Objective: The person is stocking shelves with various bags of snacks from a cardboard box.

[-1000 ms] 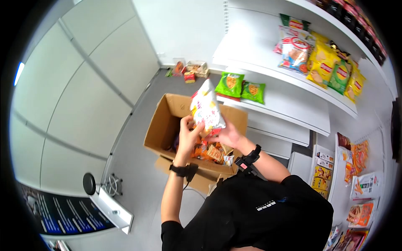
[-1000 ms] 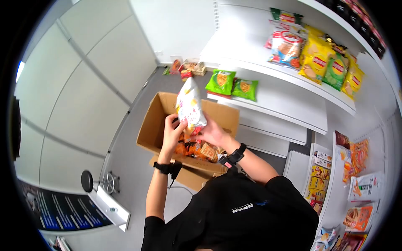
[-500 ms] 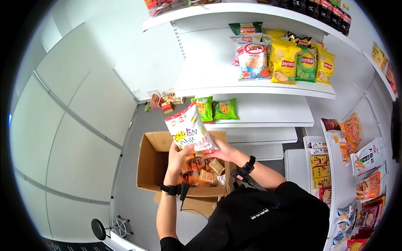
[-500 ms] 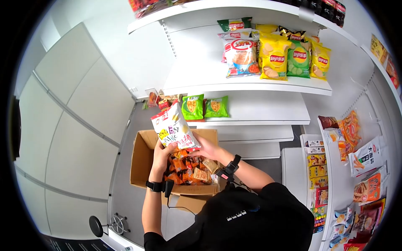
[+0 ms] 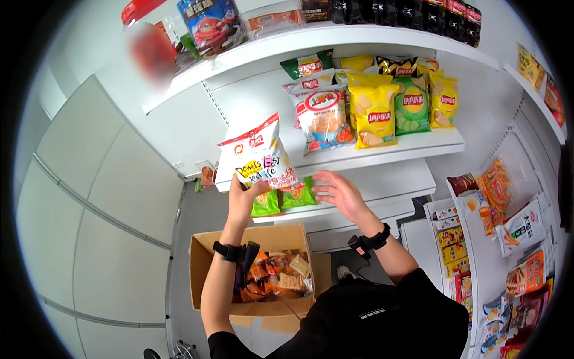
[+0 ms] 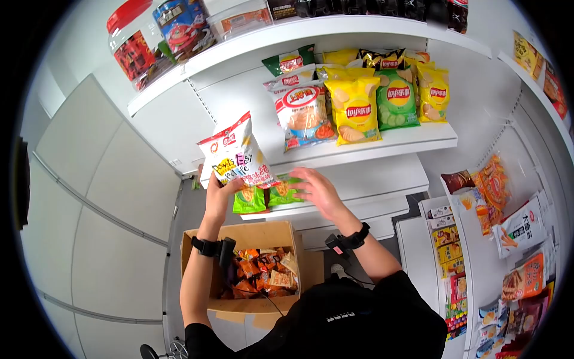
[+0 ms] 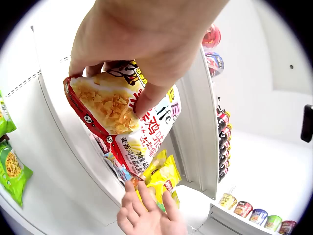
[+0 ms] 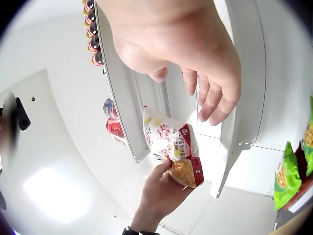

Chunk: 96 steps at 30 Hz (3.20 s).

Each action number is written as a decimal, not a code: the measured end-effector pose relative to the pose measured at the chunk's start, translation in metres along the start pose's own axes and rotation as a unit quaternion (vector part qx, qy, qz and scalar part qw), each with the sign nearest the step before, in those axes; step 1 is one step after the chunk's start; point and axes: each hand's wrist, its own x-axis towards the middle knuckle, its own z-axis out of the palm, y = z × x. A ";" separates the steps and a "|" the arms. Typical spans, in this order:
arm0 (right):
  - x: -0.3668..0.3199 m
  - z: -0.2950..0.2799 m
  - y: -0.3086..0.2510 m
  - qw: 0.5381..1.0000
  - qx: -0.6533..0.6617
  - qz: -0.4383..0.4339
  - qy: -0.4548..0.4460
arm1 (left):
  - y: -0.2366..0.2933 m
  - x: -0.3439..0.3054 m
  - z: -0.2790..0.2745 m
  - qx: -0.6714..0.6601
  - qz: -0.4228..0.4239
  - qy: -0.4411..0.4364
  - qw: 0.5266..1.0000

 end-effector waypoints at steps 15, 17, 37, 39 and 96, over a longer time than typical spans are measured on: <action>0.046 -0.060 -0.040 0.993 0.010 0.011 -0.116 | -0.022 0.205 -0.006 0.076 -0.024 0.037 0.996; 0.049 -0.064 -0.041 0.994 0.011 0.013 -0.110 | -0.026 0.218 -0.006 0.081 -0.041 0.033 0.995; 0.058 -0.088 -0.036 0.985 0.032 0.028 -0.168 | -0.077 0.302 -0.007 0.215 -0.060 -0.011 0.975; 0.057 -0.087 -0.036 0.985 0.029 0.028 -0.167 | -0.080 0.301 -0.013 0.256 -0.096 0.002 0.962; -0.047 -0.055 0.355 0.687 -0.488 0.536 0.053 | -0.276 -0.390 -0.221 -0.148 -0.398 0.460 0.780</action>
